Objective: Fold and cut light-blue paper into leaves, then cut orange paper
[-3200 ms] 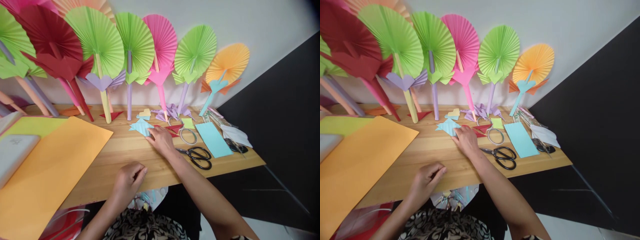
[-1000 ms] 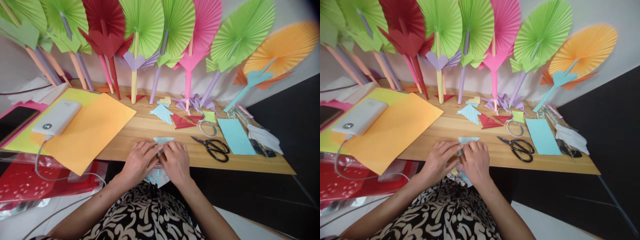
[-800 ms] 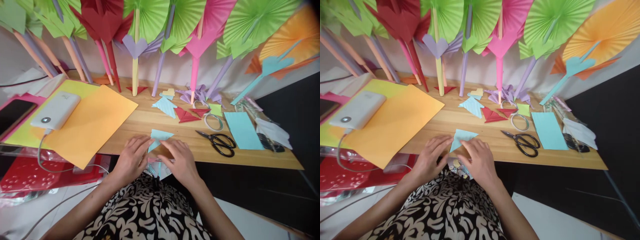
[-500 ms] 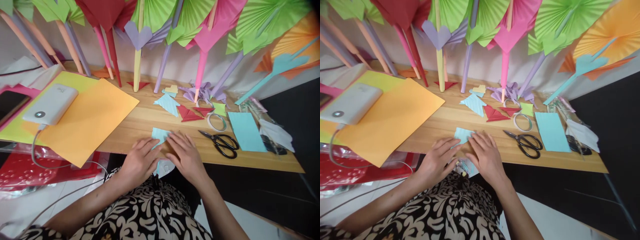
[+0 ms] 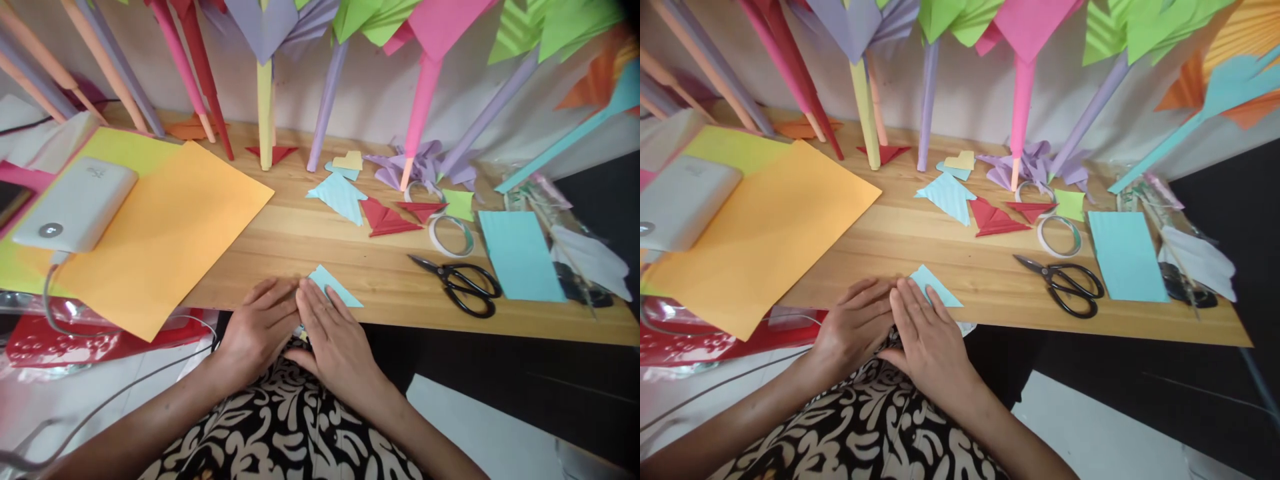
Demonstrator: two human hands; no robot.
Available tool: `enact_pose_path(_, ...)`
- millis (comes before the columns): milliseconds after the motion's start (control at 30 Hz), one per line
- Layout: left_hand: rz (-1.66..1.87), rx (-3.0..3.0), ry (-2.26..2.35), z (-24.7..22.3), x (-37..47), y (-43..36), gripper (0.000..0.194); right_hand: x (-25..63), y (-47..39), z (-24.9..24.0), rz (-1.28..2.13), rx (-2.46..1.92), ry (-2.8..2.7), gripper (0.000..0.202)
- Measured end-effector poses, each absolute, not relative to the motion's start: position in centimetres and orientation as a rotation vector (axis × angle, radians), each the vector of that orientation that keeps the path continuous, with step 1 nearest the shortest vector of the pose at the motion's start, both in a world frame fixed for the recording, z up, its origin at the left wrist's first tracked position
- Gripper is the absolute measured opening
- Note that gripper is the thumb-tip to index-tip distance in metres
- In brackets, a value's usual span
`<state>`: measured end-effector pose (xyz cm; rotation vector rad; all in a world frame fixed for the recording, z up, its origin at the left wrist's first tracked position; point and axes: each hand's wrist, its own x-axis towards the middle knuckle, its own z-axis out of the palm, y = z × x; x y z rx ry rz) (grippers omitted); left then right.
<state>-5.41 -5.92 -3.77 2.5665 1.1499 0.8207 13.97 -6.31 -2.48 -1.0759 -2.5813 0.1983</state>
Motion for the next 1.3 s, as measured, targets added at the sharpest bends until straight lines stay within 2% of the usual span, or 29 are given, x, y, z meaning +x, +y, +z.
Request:
enact_pose_path(100,0.828,2.553,1.168,-3.5,-5.4,-6.0,0.027,13.8,-6.2,-3.0,0.167,-1.11,-2.595,0.09)
enact_pose_path(433,0.957,2.511,1.165,-4.3,-5.7,-6.0,0.028,21.0,-7.0,-2.7,0.047,-1.469,-2.431,0.075)
enact_pose_path(733,1.048,2.493,1.135,-4.4,-5.6,-6.0,0.03,19.2,-6.4,-3.5,0.097,-1.215,-2.39,0.043)
enact_pose_path(1300,1.123,2.403,1.185,-4.0,-4.9,-6.1,0.016,19.0,-6.6,-4.8,0.079,-1.16,-2.179,0.017)
